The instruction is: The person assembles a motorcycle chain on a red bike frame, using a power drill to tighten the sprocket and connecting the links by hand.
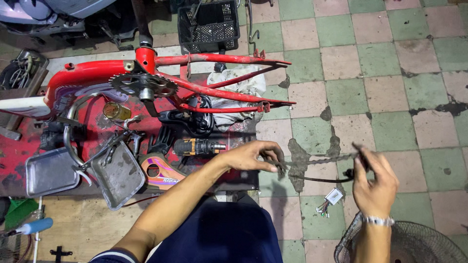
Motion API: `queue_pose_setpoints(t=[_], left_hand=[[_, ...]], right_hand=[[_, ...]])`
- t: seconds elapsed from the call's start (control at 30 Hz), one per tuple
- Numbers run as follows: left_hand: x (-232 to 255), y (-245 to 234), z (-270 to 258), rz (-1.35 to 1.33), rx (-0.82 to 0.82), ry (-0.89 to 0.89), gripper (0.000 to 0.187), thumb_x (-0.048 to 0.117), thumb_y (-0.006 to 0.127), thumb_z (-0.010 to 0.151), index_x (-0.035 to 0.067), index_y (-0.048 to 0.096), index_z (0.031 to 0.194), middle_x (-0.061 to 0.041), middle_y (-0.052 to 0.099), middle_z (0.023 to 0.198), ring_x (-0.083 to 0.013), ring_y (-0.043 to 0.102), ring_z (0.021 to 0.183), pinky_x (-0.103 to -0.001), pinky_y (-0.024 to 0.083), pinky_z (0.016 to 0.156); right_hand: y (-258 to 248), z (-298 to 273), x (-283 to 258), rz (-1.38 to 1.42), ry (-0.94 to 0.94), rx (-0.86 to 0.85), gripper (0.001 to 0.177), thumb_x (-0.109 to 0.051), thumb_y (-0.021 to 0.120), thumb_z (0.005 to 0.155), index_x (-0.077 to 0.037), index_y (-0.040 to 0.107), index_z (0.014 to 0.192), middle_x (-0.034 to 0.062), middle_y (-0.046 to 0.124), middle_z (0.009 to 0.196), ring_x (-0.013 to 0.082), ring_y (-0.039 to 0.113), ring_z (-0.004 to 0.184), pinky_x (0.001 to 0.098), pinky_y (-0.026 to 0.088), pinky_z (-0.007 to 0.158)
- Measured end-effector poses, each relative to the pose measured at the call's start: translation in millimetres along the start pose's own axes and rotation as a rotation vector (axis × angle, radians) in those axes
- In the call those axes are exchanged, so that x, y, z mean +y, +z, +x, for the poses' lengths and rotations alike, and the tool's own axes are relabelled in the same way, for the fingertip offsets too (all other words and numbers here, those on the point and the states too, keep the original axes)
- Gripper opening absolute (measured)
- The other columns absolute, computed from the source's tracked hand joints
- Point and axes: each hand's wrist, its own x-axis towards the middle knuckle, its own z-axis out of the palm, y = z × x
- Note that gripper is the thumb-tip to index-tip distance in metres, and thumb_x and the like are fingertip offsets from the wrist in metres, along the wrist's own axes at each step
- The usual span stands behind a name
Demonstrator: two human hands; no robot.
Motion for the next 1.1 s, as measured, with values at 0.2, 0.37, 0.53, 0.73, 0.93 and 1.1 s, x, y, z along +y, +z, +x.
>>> queue_pose_setpoints(t=[0.2, 0.37, 0.53, 0.73, 0.93, 1.1], left_hand=[[3.6, 44.2, 25.1, -0.441, 0.029, -0.163, 0.037, 0.017, 0.076, 0.094, -0.004, 0.064, 0.122, -0.011, 0.076, 0.101, -0.016, 0.069, 0.083, -0.031, 0.056, 0.079], [-0.9, 50.9, 47.1, -0.783, 0.242, -0.299, 0.029, 0.018, 0.071, 0.099, -0.004, 0.065, 0.116, -0.011, 0.077, 0.098, -0.0137, 0.07, 0.08, -0.026, 0.056, 0.07], [-6.9, 49.9, 45.3, -0.477, 0.295, -0.285, 0.028, 0.017, 0.07, 0.097, -0.007, 0.064, 0.111, -0.014, 0.075, 0.089, -0.0167, 0.07, 0.072, -0.03, 0.058, 0.063], [17.0, 53.3, 40.6, 0.332, 0.25, -0.106, 0.026, 0.021, 0.078, 0.089, 0.0, 0.076, 0.103, -0.011, 0.076, 0.088, -0.0202, 0.076, 0.077, -0.033, 0.058, 0.072], [24.6, 56.4, 38.0, 0.74, 0.329, 0.091, 0.023, 0.023, 0.078, 0.088, 0.006, 0.078, 0.103, -0.012, 0.074, 0.093, -0.034, 0.071, 0.085, -0.042, 0.056, 0.073], [-9.0, 43.7, 40.5, 0.813, 0.435, 0.081, 0.024, 0.022, 0.072, 0.091, 0.008, 0.076, 0.11, -0.012, 0.073, 0.098, -0.032, 0.072, 0.086, -0.041, 0.059, 0.078]], right_hand=[[64.1, 27.4, 22.1, -0.414, -0.042, -0.24, 0.079, -0.001, 0.078, 0.069, -0.022, 0.06, 0.143, 0.019, 0.054, 0.147, 0.0331, 0.049, 0.131, 0.0473, 0.037, 0.11], [115.0, -31.3, 20.7, 0.33, -0.05, -0.357, 0.068, 0.014, 0.066, 0.079, -0.011, 0.051, 0.14, 0.0168, 0.062, 0.14, 0.0297, 0.059, 0.126, 0.0419, 0.046, 0.106], [127.7, -73.3, 25.2, 0.803, 0.372, -0.151, 0.044, 0.013, 0.061, 0.091, 0.007, 0.046, 0.131, 0.0172, 0.065, 0.111, 0.0191, 0.072, 0.095, 0.0284, 0.06, 0.078], [108.4, -75.4, 14.0, 0.937, 0.399, -0.094, 0.053, 0.006, 0.063, 0.09, -0.001, 0.038, 0.136, 0.0098, 0.066, 0.098, 0.0157, 0.074, 0.085, 0.0254, 0.059, 0.074], [93.4, -63.6, -13.4, 0.573, 0.509, -0.063, 0.045, 0.001, 0.067, 0.094, 0.002, 0.046, 0.134, 0.0085, 0.068, 0.089, 0.0107, 0.061, 0.076, 0.0234, 0.05, 0.065], [71.6, -63.1, -25.8, 0.638, 0.564, -0.061, 0.023, -0.004, 0.075, 0.089, 0.002, 0.062, 0.107, -0.0026, 0.057, 0.069, 0.005, 0.05, 0.059, 0.0206, 0.04, 0.053]])
